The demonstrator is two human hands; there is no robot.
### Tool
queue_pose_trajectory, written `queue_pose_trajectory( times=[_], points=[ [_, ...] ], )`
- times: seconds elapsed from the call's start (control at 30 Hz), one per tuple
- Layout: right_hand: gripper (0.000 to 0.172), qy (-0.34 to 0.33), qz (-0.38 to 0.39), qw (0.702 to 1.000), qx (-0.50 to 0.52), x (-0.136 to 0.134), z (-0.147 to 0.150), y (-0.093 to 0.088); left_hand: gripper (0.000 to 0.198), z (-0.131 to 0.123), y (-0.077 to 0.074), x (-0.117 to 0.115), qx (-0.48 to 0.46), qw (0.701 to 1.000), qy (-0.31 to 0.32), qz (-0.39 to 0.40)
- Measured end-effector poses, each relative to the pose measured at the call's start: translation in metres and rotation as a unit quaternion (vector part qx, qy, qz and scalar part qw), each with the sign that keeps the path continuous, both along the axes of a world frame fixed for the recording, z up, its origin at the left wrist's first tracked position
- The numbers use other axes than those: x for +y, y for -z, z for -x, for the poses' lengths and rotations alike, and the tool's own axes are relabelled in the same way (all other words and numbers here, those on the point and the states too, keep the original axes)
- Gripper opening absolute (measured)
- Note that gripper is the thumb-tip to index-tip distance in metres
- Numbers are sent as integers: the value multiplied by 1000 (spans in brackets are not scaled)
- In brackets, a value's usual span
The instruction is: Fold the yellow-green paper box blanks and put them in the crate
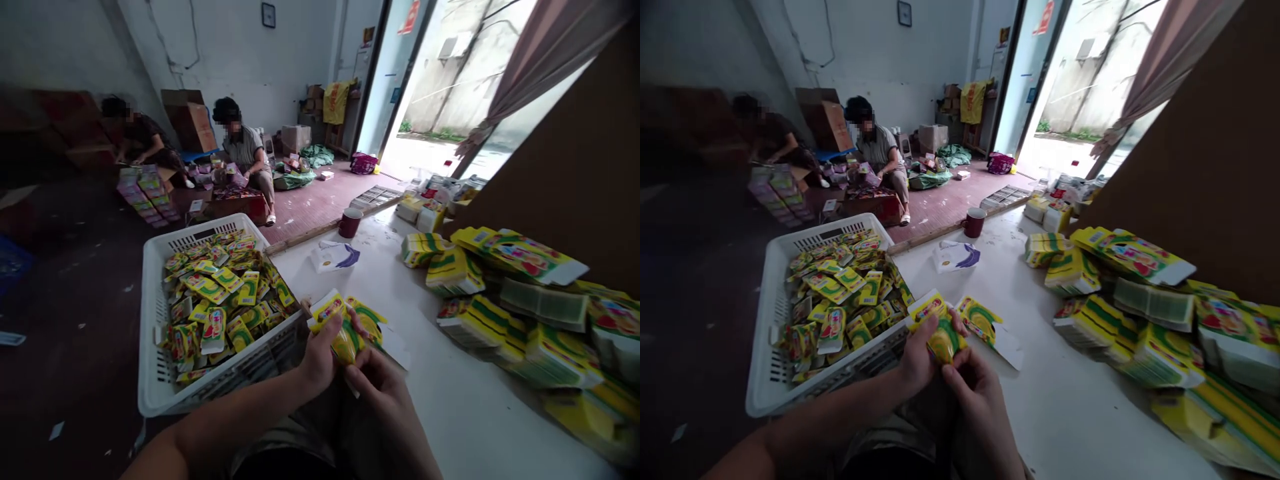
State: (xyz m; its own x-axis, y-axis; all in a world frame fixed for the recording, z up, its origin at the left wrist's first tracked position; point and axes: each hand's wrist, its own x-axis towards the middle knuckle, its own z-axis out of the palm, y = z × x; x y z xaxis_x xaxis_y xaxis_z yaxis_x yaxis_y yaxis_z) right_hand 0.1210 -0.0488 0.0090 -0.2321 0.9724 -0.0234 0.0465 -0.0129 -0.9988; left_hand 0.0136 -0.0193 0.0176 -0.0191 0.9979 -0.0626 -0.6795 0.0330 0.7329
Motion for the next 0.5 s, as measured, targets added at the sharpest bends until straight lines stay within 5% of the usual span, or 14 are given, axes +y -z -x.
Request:
queue_pose_trajectory(
  times=[0.13,0.27,0.33,0.5],
  points=[
    [37,16,13,997,76,0,6,10,47,1,3,0,73,994,-74,22],
    [49,98,-29,995,18,4,-5,19,56,12,11,-3,110,994,4,-11],
    [43,72,-34,997,1,3,-13,17,56,18,12,-3,114,992,43,-44],
    [41,17,8,999,41,-4,-13,7,43,25,14,-3,121,993,12,-14]
  ],
)
